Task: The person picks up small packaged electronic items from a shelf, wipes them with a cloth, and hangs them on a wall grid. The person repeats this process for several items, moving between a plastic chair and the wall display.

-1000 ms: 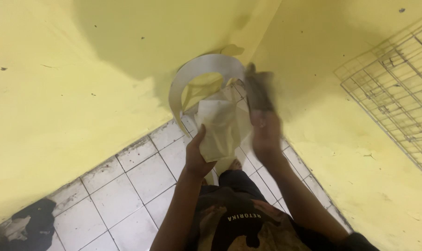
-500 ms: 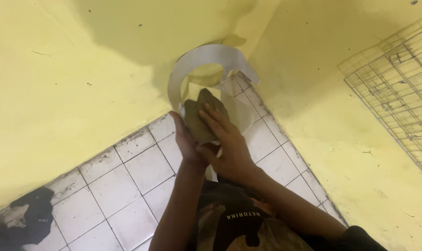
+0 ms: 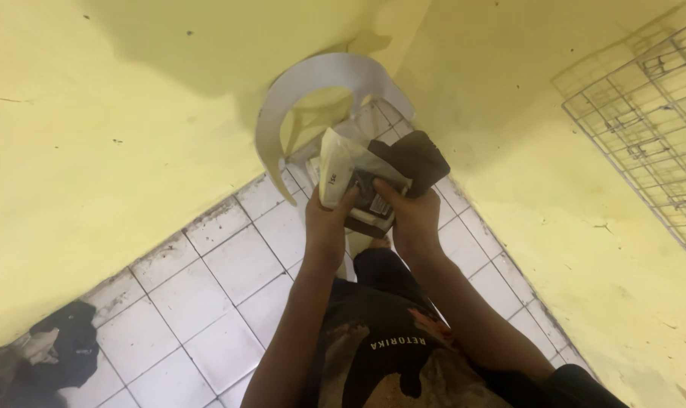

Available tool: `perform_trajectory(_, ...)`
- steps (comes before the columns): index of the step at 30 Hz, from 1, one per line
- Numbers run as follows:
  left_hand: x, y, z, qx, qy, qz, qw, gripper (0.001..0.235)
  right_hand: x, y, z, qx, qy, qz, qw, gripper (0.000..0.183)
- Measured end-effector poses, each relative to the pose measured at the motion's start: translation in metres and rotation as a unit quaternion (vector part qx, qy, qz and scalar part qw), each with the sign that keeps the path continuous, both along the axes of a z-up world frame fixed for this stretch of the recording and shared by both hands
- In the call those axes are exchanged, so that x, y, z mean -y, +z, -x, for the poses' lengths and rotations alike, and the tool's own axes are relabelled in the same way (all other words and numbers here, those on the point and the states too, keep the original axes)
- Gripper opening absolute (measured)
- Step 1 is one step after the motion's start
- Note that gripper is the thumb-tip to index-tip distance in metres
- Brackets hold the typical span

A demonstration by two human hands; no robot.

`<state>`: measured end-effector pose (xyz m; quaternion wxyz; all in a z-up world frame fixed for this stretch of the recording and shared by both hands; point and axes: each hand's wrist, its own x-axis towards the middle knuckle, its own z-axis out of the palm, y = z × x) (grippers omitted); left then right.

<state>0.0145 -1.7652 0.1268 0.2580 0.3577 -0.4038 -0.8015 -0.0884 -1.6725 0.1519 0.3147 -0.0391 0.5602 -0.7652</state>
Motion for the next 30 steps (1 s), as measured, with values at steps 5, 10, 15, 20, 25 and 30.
perform_trajectory(5,0.000,-0.014,0.034,0.112,0.099,0.029,0.988,0.075,-0.001,-0.021,0.026,0.008,-0.004,-0.078,0.997,0.039)
perform_trajectory(10,-0.001,-0.050,0.068,0.144,0.134,0.193,0.961,0.082,-0.009,-0.070,0.067,0.042,0.007,-0.118,0.992,0.036)
perform_trajectory(15,0.023,-0.118,0.098,0.294,0.120,0.141,0.938,0.077,-0.014,-0.157,0.104,0.148,0.038,-0.178,0.972,0.038)
perform_trajectory(20,0.057,-0.205,0.096,0.367,0.196,0.136,0.899,0.062,-0.034,-0.290,0.162,0.201,0.111,-0.169,0.959,0.039)
perform_trajectory(25,0.060,-0.254,0.081,0.330,0.143,0.080,0.929,0.051,-0.039,-0.429,0.187,0.125,0.162,-0.352,0.913,0.046)
perform_trajectory(30,0.037,-0.260,0.079,0.347,0.076,0.017,0.934,0.046,-0.034,-0.512,0.187,0.006,0.199,-0.386,0.901,0.069)
